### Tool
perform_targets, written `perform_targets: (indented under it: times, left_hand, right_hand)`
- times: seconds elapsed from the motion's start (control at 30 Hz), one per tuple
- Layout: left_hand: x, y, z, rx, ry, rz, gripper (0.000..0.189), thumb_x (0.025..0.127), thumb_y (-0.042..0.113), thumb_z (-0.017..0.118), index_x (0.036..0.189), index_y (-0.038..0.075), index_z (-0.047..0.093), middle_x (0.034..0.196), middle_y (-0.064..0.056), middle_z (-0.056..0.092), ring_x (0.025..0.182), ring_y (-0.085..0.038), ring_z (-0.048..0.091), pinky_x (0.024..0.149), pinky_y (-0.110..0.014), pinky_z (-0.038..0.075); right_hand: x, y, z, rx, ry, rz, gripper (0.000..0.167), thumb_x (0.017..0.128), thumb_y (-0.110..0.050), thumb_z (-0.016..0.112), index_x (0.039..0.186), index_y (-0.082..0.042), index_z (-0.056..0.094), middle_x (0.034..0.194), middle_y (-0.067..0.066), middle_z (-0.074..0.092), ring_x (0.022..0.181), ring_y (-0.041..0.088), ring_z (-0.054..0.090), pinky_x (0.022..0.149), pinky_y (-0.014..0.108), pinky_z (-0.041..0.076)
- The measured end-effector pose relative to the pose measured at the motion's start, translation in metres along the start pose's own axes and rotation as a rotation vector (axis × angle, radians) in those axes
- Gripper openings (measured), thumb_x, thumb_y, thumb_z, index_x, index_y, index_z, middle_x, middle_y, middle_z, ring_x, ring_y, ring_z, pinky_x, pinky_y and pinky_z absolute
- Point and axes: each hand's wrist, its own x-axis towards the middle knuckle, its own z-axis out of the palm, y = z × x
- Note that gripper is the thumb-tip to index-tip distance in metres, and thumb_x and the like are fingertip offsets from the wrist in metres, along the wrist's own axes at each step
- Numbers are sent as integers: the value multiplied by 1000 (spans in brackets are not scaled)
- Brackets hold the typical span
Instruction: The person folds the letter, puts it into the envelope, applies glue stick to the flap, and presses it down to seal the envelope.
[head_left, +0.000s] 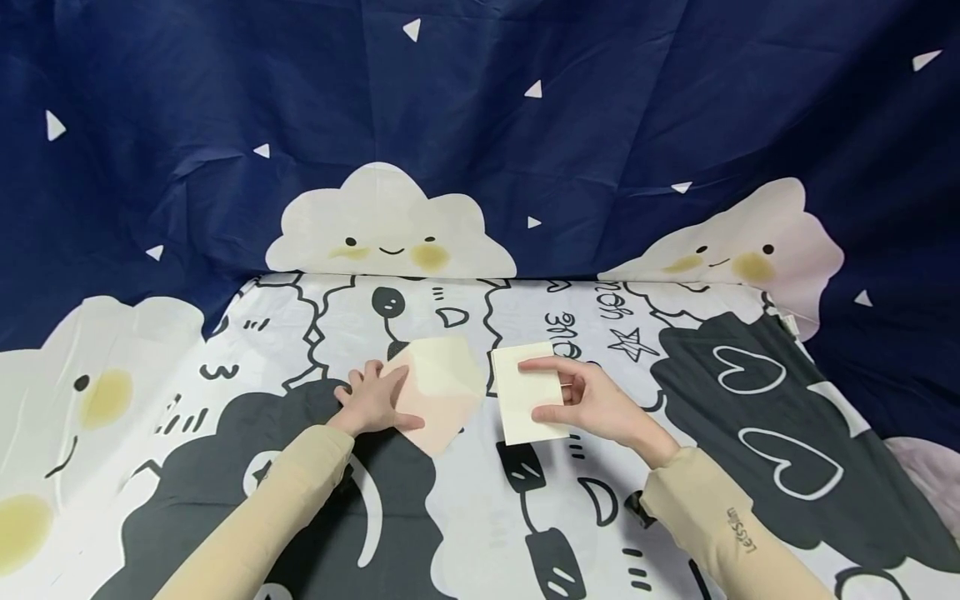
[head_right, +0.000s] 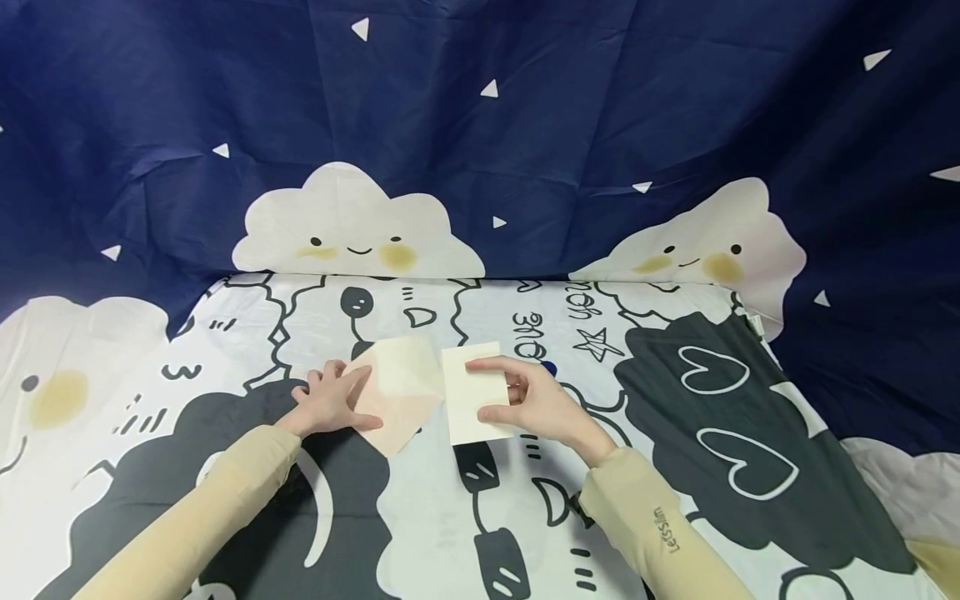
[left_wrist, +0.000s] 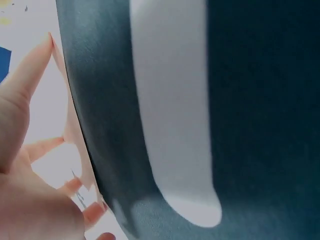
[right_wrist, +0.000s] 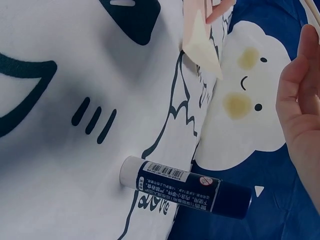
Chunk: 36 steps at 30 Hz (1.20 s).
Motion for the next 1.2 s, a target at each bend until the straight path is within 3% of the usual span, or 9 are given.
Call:
perform_targets:
  times: [0.2,0.47,0.73,0.83,0.9,1.03,1.2]
  left_hand:
    - [-2,2,-1,41,-74,122,95,68,42,85,147,18,39,148,-24,23,125,-45,24,92,-62,27]
    - [-3,9,-2,56,-67,142,95,65,39,88,145,13,43,143,-38,20,129,-50,22,96,-62,33]
    - [-3,4,4,3,-64,225,93,64,36,89,142,9,47,149,-38,12,137,-54,14,102,-67,32]
    - [-6,8,4,-23,-44,209,92,62,32,91,140,7,48,147,-40,15,136,-54,14,101,-66,35]
    - [-8,12,3,-33,-19,187,92,60,29,92,138,4,50,142,-39,26,132,-53,17,99,-64,37]
    - [-13,20,4,-53,39,132,87,55,23,94,130,2,56,121,-32,45,115,-48,26,89,-60,41]
    - [-18,23,6,-99,84,66,79,51,20,95,119,3,60,107,-27,48,106,-43,25,81,-51,36]
  right_hand:
    - [0,1,0,1,-3,7,62,80,-6,75,137,-4,50,108,24,67,83,13,70,70,28,57]
    - [-1,3,0,0,0,3,63,79,-6,76,136,-4,50,108,24,66,84,13,69,70,28,57]
    - [-2,4,-1,-1,2,-9,63,79,-6,76,136,-3,50,107,26,66,84,13,69,71,28,58]
    - [-3,4,-1,-4,2,-15,63,79,-6,76,136,-2,50,106,26,66,84,12,69,71,29,58]
    - [-3,4,-1,-9,5,-16,63,79,-6,76,136,-2,50,105,25,66,83,12,69,70,28,58]
    - [-3,3,-1,-16,13,-12,63,79,-6,76,136,-3,50,104,25,67,82,12,69,69,28,57]
    - [-3,3,0,-10,14,-2,63,79,-6,77,136,-3,50,106,25,67,85,12,69,71,28,57]
